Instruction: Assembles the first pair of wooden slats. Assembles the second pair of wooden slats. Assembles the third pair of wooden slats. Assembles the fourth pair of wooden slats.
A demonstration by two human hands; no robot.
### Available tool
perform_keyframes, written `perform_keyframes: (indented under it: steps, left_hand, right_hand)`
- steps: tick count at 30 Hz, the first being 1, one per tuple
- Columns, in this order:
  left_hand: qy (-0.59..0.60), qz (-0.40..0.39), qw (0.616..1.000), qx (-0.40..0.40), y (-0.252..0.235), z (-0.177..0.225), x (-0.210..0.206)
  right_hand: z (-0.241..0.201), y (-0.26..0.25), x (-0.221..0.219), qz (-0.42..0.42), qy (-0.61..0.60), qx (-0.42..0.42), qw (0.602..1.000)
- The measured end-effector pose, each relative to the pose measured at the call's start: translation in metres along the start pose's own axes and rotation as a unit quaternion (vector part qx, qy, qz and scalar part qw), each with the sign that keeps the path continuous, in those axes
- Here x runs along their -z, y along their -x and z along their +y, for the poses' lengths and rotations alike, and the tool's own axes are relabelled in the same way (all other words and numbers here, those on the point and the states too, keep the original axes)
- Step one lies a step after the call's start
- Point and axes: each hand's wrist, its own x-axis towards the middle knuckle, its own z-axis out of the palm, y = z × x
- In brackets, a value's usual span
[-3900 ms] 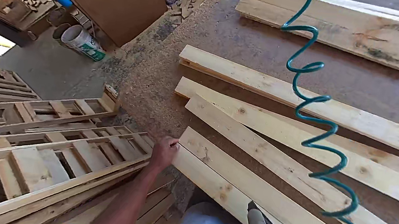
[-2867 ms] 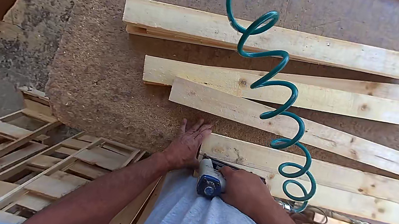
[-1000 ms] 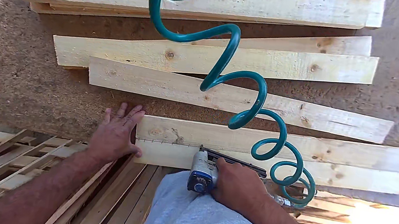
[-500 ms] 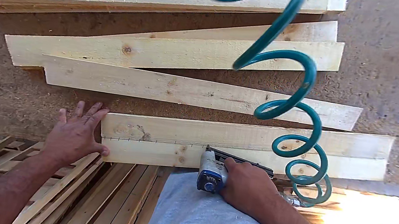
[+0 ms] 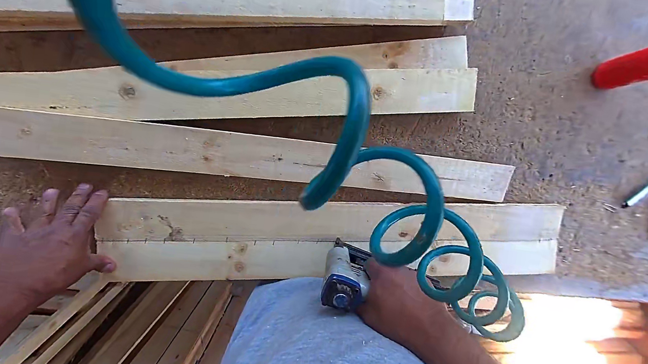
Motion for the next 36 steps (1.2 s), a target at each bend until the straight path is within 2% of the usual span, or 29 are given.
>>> perform_keyframes:
  steps: [2, 7, 9, 10, 27, 36]
  left_hand:
    - [0.022, 0.01, 1.0, -0.014, 0.01, 0.049, 0.012]
    - [0.17, 0.035, 0.981, -0.086, 0.033, 0.24, 0.02]
    - [0.17, 0.033, 0.983, -0.062, 0.034, 0.284, 0.015]
    - [0.166, 0.032, 0.984, -0.047, 0.033, 0.292, 0.012]
    - [0.189, 0.035, 0.981, -0.021, 0.033, 0.28, -0.002]
    - [0.19, 0.041, 0.981, -0.026, 0.031, 0.275, -0.005]
  right_hand:
    - [0.016, 0.005, 0.009, -0.012, 0.012, -0.011, 1.0]
    - [0.062, 0.011, 0.013, -0.011, 0.032, -0.016, 0.999]
    - [0.079, 0.014, 0.015, -0.012, 0.033, -0.021, 0.999]
    - [0.089, 0.015, 0.016, -0.012, 0.035, -0.02, 0.999]
    - [0.222, 0.022, 0.028, -0.019, 0.001, 0.002, 1.0]
    - [0.289, 0.029, 0.034, 0.0, 0.03, -0.013, 0.999]
